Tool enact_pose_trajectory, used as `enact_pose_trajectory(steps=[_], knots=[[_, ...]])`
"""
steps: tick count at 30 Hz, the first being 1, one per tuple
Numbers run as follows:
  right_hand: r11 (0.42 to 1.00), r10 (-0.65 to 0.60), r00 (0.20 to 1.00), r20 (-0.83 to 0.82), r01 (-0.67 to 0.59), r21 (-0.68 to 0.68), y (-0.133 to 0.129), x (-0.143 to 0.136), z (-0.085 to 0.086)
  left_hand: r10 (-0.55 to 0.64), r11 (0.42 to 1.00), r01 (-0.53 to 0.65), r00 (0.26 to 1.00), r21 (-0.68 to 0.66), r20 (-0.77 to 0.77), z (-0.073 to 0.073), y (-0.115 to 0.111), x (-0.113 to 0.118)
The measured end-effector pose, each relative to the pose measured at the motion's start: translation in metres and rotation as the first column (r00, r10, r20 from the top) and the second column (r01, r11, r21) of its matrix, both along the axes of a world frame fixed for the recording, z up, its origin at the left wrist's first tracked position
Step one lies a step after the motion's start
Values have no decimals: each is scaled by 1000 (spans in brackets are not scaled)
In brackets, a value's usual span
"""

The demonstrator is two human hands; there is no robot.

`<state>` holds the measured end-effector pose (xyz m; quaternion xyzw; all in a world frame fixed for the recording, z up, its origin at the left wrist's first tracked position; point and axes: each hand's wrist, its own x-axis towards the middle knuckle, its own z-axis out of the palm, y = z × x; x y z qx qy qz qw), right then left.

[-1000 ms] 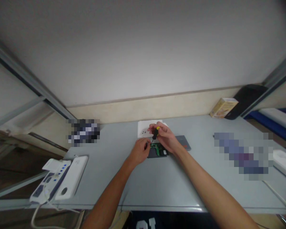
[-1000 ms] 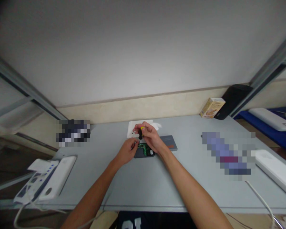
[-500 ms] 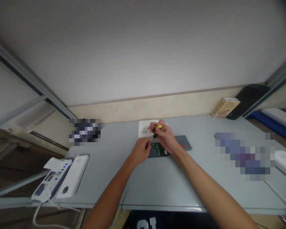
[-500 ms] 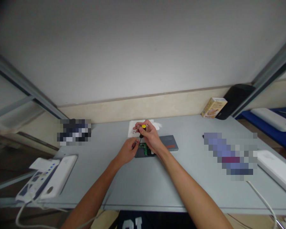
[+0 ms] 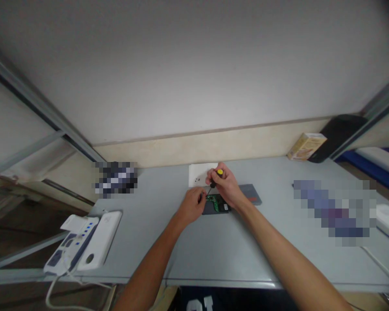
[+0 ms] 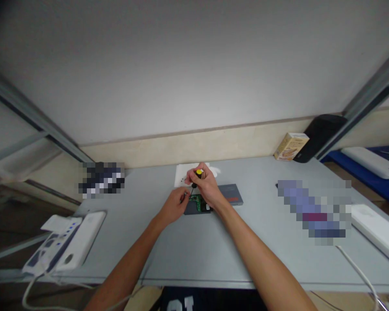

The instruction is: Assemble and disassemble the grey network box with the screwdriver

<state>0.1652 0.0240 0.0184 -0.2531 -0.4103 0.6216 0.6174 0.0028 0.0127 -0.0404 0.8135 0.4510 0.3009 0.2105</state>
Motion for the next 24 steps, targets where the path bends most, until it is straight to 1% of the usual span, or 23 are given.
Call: enact_pose_trajectory(steps=[4,9,11,16,18,20,24], knots=[[1000,4,1000,-7,-4,18,2,-1,-2,-1,1000,1,1000,0,0,1,-1,0],[995,85,992,-91,-88,-37,1,4,4,0,1000,0,1000,4,-2,1,-1,0],[996,79,993,-93,-82,-34,0,6,6,3,1000,-3,1000,5,0,0,0,0],[998,15,997,-79,-20,-61,-1,2,5,6,1000,-6,1000,7,-9,-3,0,0],[999,-8,997,-71,5,-43,0,1,4,5,1000,-5,1000,5,-12,-3,0,0],[1000,-2,997,-78,0,-24,1,0,4,6,1000,-6,1000,6,-15,-3,0,0],[998,54,995,-79,-56,-16,1,2,3,8,1000,-8,1000,8,-18,-1,0,0]])
